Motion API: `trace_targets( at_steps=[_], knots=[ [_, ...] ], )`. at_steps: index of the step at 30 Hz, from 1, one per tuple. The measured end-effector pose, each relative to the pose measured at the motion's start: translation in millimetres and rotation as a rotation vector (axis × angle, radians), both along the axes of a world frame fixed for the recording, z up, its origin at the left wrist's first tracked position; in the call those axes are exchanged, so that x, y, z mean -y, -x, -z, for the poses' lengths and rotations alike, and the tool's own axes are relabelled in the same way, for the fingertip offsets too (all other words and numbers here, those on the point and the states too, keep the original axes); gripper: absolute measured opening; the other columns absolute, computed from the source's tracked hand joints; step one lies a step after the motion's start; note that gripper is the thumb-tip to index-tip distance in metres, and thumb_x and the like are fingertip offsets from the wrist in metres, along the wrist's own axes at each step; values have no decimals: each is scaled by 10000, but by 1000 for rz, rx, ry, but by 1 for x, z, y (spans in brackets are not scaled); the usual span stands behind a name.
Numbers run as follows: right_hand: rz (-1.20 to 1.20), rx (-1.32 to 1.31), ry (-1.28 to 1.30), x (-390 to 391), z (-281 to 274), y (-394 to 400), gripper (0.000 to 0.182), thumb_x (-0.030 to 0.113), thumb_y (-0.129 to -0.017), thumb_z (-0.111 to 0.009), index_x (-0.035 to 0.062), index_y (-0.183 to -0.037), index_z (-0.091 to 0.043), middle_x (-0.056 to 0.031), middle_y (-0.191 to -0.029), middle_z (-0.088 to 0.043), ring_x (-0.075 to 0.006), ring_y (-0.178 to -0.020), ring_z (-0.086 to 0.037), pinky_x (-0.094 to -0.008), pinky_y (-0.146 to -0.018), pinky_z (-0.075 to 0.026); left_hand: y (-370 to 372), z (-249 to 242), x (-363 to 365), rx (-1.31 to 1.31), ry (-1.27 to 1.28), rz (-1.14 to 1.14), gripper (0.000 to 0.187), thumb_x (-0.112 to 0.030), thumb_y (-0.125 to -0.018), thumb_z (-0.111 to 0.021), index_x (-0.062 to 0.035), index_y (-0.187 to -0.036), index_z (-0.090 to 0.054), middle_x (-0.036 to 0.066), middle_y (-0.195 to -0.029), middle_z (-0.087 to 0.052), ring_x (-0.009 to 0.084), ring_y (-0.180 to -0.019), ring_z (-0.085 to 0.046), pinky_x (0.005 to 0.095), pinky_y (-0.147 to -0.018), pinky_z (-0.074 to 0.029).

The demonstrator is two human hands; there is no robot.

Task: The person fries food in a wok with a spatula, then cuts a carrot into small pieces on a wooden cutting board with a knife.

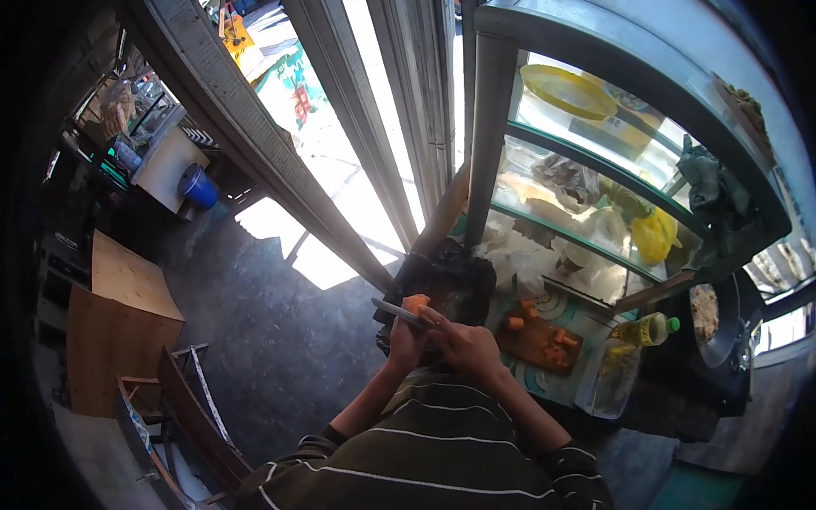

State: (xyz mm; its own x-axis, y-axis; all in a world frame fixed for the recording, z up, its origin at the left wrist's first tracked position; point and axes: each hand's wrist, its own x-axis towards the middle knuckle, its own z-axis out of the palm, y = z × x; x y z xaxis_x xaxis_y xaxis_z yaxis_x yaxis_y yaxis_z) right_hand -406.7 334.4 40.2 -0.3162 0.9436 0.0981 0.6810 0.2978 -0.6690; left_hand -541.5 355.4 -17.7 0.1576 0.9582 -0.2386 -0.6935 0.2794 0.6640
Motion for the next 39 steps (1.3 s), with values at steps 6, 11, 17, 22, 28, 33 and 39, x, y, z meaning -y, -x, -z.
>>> trace_targets(
  at_steps=[6,11,17,22,28,33,39],
  knots=[
    [-10,7,24,-2,3,7,482,229,-824,-490,276,-1281,-343,-143,-598,-542,-310,-530,-553,-381,-470,-417,0,-2,-2,-28,11,-51,333,-341,-908,-373,-47,-1028,-473,10,-881,-502,84,-788,-506,229,-698,-429],
    [-17,40,64,-3,4,14,498,217,-821,-495,285,-1286,-331,-138,-608,-548,-305,-526,-552,-379,-459,-415,8,7,-3,-139,36,-44,329,-349,-912,-355,-62,-1018,-477,5,-841,-489,77,-751,-493,217,-663,-426],
    [-4,60,-57,1,16,25,503,177,-817,-502,267,-1284,-340,-117,-622,-553,-285,-516,-554,-366,-448,-421,13,7,-2,-213,2,-74,371,-372,-918,-330,-48,-969,-504,0,-818,-468,40,-726,-442,179,-625,-381],
    [-14,90,-109,-2,21,30,513,197,-814,-508,265,-1289,-326,-75,-611,-558,-254,-468,-552,-359,-405,-423,16,7,-2,-222,16,-93,362,-365,-920,-333,-49,-970,-500,-5,-808,-465,36,-678,-431,166,-580,-363],
    [-21,34,28,-3,6,34,449,153,-824,-485,234,-1253,-377,-147,-672,-576,-302,-575,-575,-367,-483,-434,24,6,-2,-177,2,-56,359,-362,-920,-333,-45,-957,-498,-18,-779,-458,26,-656,-424,165,-554,-357],
    [-6,-13,0,2,14,36,414,134,-828,-478,212,-1229,-412,-161,-689,-577,-310,-597,-581,-368,-483,-435,24,1,1,-136,-21,-26,329,-331,-924,-331,-49,-959,-496,-15,-783,-465,26,-668,-429,165,-570,-360],
    [22,-38,-10,5,16,37,393,130,-831,-475,177,-1218,-428,-170,-699,-578,-322,-607,-581,-367,-484,-434,24,13,4,-91,6,-9,289,-269,-925,-311,-52,-986,-493,-3,-812,-478,45,-725,-460,185,-629,-396]
  ],
)
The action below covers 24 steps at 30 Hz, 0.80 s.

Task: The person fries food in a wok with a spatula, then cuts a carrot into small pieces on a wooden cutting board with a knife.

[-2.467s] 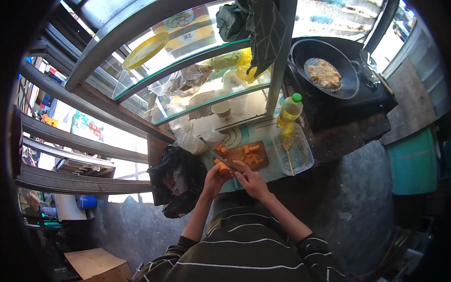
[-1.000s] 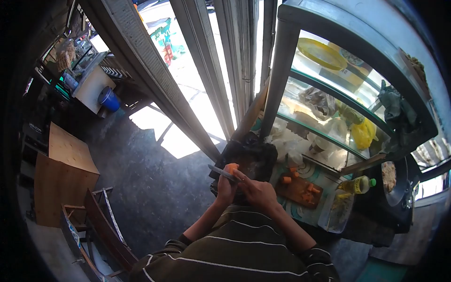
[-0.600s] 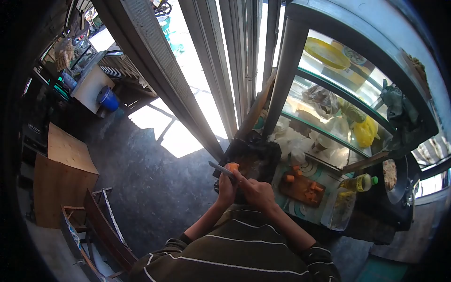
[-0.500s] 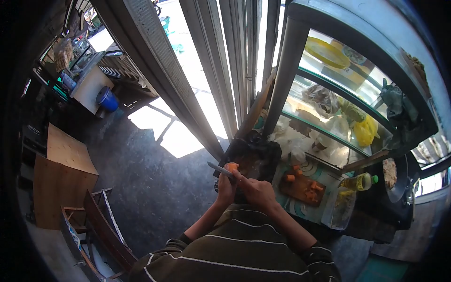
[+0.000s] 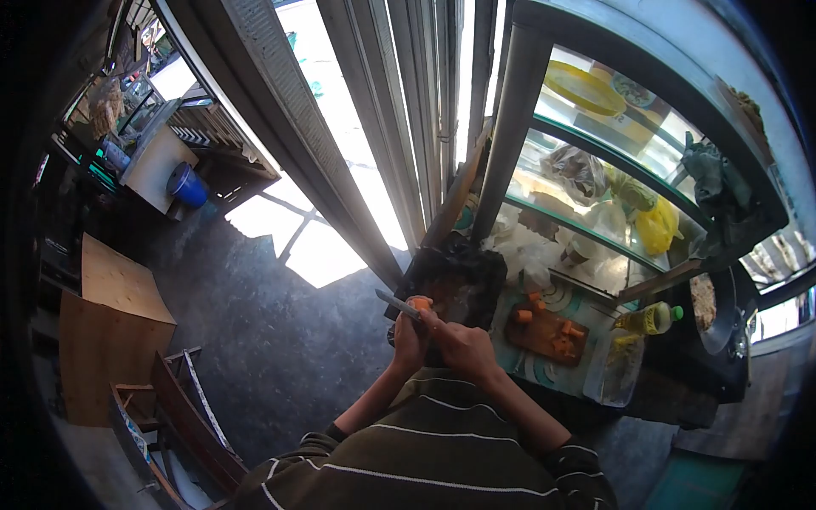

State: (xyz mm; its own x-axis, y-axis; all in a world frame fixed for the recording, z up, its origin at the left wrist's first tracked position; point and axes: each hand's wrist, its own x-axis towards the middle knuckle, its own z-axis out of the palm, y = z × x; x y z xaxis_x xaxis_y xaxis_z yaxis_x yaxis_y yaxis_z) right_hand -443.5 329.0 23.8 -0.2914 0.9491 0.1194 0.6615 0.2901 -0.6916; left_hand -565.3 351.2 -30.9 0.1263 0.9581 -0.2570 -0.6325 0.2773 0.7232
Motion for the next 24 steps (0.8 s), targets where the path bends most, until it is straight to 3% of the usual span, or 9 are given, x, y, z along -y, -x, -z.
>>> trace_targets(
  at_steps=[2,4,6,12,15,20,23,24],
  knots=[
    [2,-16,-21,-1,-1,0,410,139,-831,-480,176,-1233,-409,-171,-696,-577,-326,-601,-578,-370,-486,-433,0,-5,-1,20,-7,3,279,-268,-927,-310,-60,-1037,-459,4,-855,-474,52,-746,-470,192,-657,-412],
    [123,-129,114,-1,-5,1,455,187,-839,-471,184,-1276,-345,-178,-686,-570,-338,-598,-571,-384,-498,-430,-1,-4,-1,77,-21,7,271,-263,-928,-308,-65,-1065,-432,7,-876,-469,54,-758,-471,190,-665,-416],
    [78,-43,123,-5,-10,-1,477,207,-843,-460,184,-1295,-309,-183,-680,-567,-343,-599,-568,-390,-505,-428,-3,-3,0,136,-36,15,269,-259,-929,-305,-71,-1093,-406,11,-897,-463,55,-770,-472,189,-674,-419],
    [40,18,91,-4,-6,0,493,228,-850,-433,171,-1316,-280,-194,-658,-556,-351,-606,-563,-403,-516,-425,-5,0,5,-4,-18,-31,266,-256,-928,-308,-83,-1119,-374,2,-911,-435,46,-785,-456,175,-663,-402],
    [57,6,88,-3,-6,2,480,215,-846,-437,160,-1304,-305,-196,-645,-549,-354,-604,-562,-404,-518,-424,-8,-4,4,-5,24,-62,227,-241,-922,-319,-83,-1072,-383,-3,-884,-415,45,-776,-435,181,-662,-385],
    [55,-80,82,-10,-4,2,447,232,-854,-423,179,-1288,-328,-168,-657,-571,-345,-588,-567,-415,-511,-427,-6,4,3,-73,-129,-63,171,-233,-913,-326,-84,-950,-402,-4,-846,-394,51,-764,-420,195,-675,-367],
    [50,-201,165,-10,-2,2,429,207,-847,-439,155,-1266,-363,-201,-680,-563,-353,-639,-571,-394,-524,-429,-6,5,2,-63,-99,-75,180,-238,-913,-325,-81,-933,-411,-6,-835,-393,53,-740,-416,207,-664,-373],
    [43,-276,107,-12,7,2,415,191,-857,-428,115,-1260,-366,-186,-761,-588,-294,-643,-594,-340,-559,-446,-6,3,0,-63,-103,-75,180,-238,-913,-325,-81,-933,-411,-6,-835,-393,53,-740,-416,207,-664,-373]
  ],
)
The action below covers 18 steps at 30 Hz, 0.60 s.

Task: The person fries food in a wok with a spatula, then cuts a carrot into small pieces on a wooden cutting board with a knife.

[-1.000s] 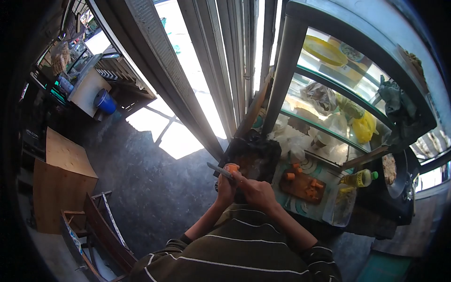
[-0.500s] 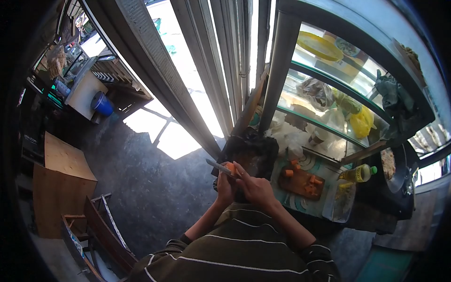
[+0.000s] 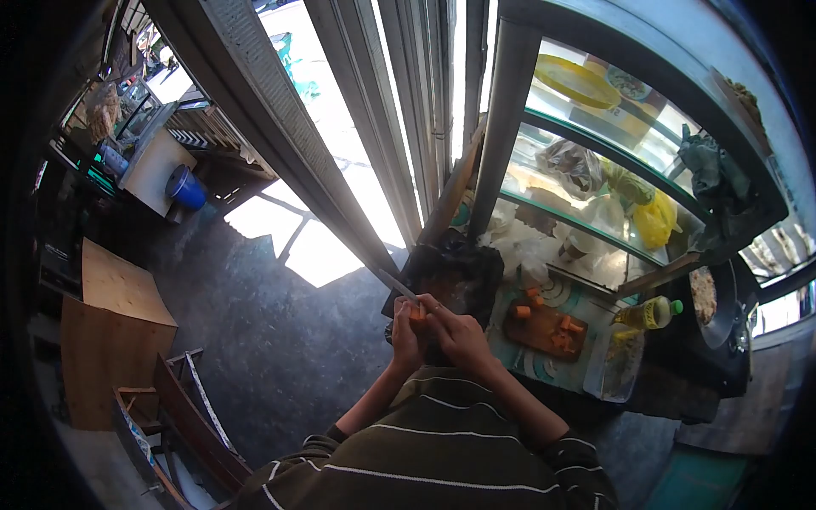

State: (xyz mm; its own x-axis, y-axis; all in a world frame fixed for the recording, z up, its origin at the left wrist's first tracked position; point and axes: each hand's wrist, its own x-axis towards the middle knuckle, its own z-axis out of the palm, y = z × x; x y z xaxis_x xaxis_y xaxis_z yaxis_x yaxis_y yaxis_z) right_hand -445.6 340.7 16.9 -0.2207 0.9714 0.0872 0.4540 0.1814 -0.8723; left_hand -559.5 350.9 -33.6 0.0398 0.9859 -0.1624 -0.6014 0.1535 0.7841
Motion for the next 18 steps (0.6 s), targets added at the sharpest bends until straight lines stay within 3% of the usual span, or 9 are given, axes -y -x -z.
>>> trace_targets(
  at_steps=[1,3,5,7,8,10,14,17,18],
  knots=[
    [5,-74,-59,-2,9,1,403,176,-867,-416,75,-1255,-369,-171,-842,-613,-235,-647,-616,-286,-593,-463,0,-4,-1,10,19,-1,182,-247,-910,-319,-93,-934,-412,8,-830,-425,73,-744,-445,220,-671,-394],
    [7,-201,-62,-9,21,5,395,190,-878,-412,80,-1256,-375,-125,-815,-604,-187,-603,-585,-275,-552,-456,2,-14,-4,18,35,-5,184,-256,-906,-313,-105,-935,-413,22,-826,-457,93,-748,-473,232,-679,-414],
    [11,-330,-59,-9,22,4,387,204,-890,-408,86,-1257,-381,-80,-787,-595,-139,-559,-553,-264,-511,-450,4,-23,-9,85,211,22,222,-302,-911,-316,-108,-940,-421,23,-781,-442,98,-711,-451,247,-655,-403],
    [25,-899,729,-11,-2,-4,371,279,-912,-365,135,-1254,-384,-17,-663,-490,-95,-453,-432,-224,-402,-373,16,-9,-14,243,178,161,249,-325,-911,-315,-106,-951,-426,24,-765,-432,105,-697,-438,256,-640,-394],
    [23,-899,728,-14,-3,-9,371,279,-912,-365,135,-1254,-384,-17,-663,-490,-95,-453,-432,-224,-402,-373,20,-2,-16,403,145,300,276,-348,-910,-315,-103,-962,-431,25,-749,-422,112,-684,-426,266,-624,-385],
    [57,-1050,1060,-18,-5,-18,380,341,-920,-314,166,-1256,-346,-6,-597,-402,-71,-411,-352,-197,-349,-286,19,-20,-16,457,236,316,285,-357,-909,-313,-100,-944,-431,23,-722,-410,118,-663,-412,266,-609,-370],
    [-36,-1130,1083,-20,-11,-27,406,358,-920,-288,126,-1251,-322,-13,-602,-433,-64,-421,-362,-167,-368,-292,22,-30,-21,561,388,339,306,-382,-905,-315,-99,-921,-432,9,-657,-377,125,-612,-386,258,-580,-342],
    [-76,-1087,1101,-21,-8,-27,415,348,-919,-305,192,-1300,-252,-11,-582,-433,-62,-416,-353,-171,-372,-287,29,-12,-23,636,277,420,296,-377,-904,-304,-108,-897,-428,9,-644,-369,129,-601,-380,257,-570,-341],
    [-12,-821,838,-17,-9,-21,425,345,-914,-324,196,-1306,-257,-9,-562,-438,-73,-410,-361,-193,-374,-293,29,-10,-24,634,277,417,296,-377,-904,-304,-108,-897,-428,9,-644,-369,129,-601,-380,257,-570,-341]
  ],
)
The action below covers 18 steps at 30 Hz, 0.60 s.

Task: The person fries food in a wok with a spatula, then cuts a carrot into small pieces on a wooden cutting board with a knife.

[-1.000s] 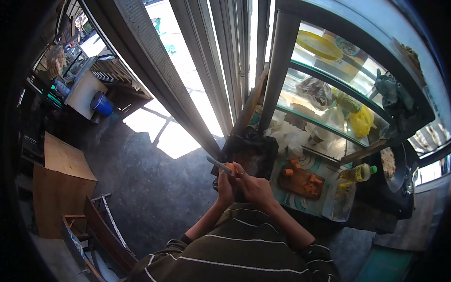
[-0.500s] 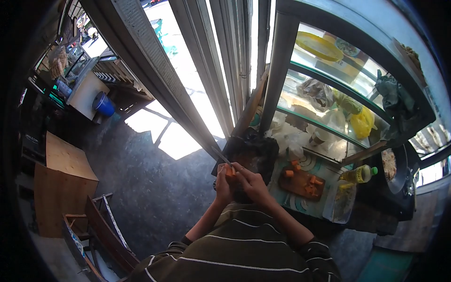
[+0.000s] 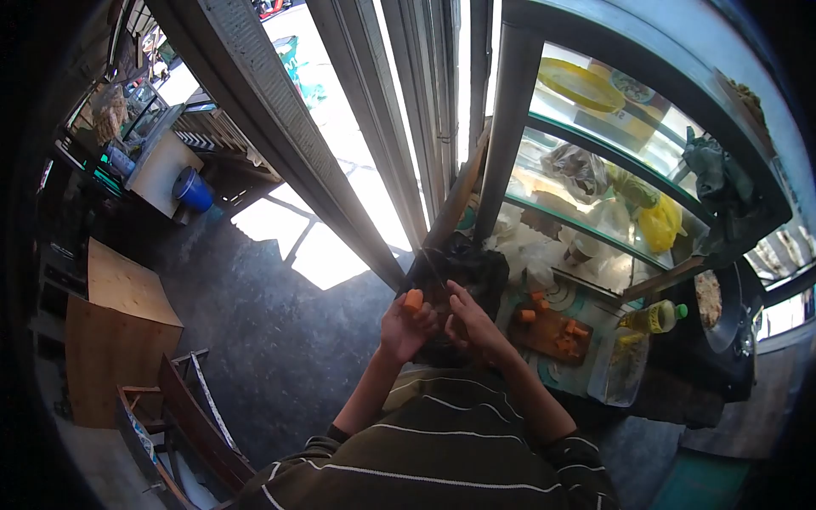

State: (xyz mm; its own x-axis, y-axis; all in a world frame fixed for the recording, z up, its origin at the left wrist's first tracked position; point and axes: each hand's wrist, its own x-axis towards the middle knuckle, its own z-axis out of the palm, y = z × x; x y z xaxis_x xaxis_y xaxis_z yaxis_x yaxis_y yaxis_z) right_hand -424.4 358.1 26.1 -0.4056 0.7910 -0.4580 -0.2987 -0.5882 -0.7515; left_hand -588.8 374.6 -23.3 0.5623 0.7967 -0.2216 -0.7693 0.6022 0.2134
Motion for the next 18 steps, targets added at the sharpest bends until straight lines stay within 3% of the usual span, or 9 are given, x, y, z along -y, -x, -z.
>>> trace_targets(
  at_steps=[1,2,3,4,5,7,9,11,18],
  knots=[
    [48,286,-244,3,-2,5,435,342,-909,-344,199,-1312,-261,-7,-541,-442,-84,-404,-368,-214,-375,-299,0,1,-1,13,-23,-1,304,-388,-901,-306,-112,-875,-430,5,-640,-378,128,-590,-387,269,-563,-351],
    [48,286,-243,6,-3,9,435,342,-909,-344,199,-1312,-261,-7,-541,-442,-84,-404,-368,-214,-375,-299,0,2,-1,27,-45,-1,312,-400,-897,-309,-117,-853,-432,2,-637,-387,127,-579,-395,282,-557,-360],
    [30,482,-470,9,-5,12,446,322,-897,-373,201,-1313,-269,-32,-524,-458,-127,-409,-413,-254,-386,-322,-4,-7,0,27,-44,-1,312,-400,-897,-309,-117,-853,-432,2,-637,-387,127,-579,-395,282,-557,-360],
    [11,677,-697,11,-7,15,458,302,-886,-402,203,-1315,-276,-57,-507,-475,-169,-413,-459,-293,-397,-344,-10,-25,2,-153,71,-86,310,-406,-893,-334,-119,-833,-438,-1,-637,-410,120,-576,-418,275,-554,-372],
    [11,676,-697,11,-9,17,458,302,-886,-402,203,-1315,-276,-57,-507,-475,-169,-413,-459,-293,-397,-344,-12,-34,3,-334,185,-170,311,-411,-890,-359,-122,-813,-444,-3,-637,-433,114,-573,-441,268,-550,-384],
    [-127,1008,-881,13,-13,19,453,286,-860,-439,229,-1294,-319,-123,-523,-505,-274,-479,-533,-367,-444,-382,-8,-9,0,-256,30,-168,293,-390,-893,-369,-119,-844,-467,-5,-675,-465,115,-622,-474,276,-593,-407],
    [-155,1050,-883,14,-14,21,450,284,-858,-440,252,-1291,-321,-139,-538,-509,-300,-504,-538,-381,-456,-392,-7,1,1,-177,-123,-162,278,-370,-896,-380,-115,-876,-491,-7,-714,-497,117,-670,-507,283,-636,-431],
    [-179,1093,-888,14,-14,23,448,282,-855,-441,275,-1287,-323,-154,-554,-514,-327,-529,-544,-396,-467,-401,-12,-9,3,-294,-14,-264,229,-338,-891,-421,-121,-892,-494,-18,-706,-493,96,-653,-503,255,-618,-427],
    [-111,1108,-973,19,2,27,451,233,-845,-463,284,-1276,-342,-125,-604,-549,-298,-507,-551,-379,-442,-408,-16,-4,2,-365,84,-316,219,-325,-895,-412,-123,-831,-470,-2,-666,-474,103,-623,-482,255,-589,-408]
  ],
)
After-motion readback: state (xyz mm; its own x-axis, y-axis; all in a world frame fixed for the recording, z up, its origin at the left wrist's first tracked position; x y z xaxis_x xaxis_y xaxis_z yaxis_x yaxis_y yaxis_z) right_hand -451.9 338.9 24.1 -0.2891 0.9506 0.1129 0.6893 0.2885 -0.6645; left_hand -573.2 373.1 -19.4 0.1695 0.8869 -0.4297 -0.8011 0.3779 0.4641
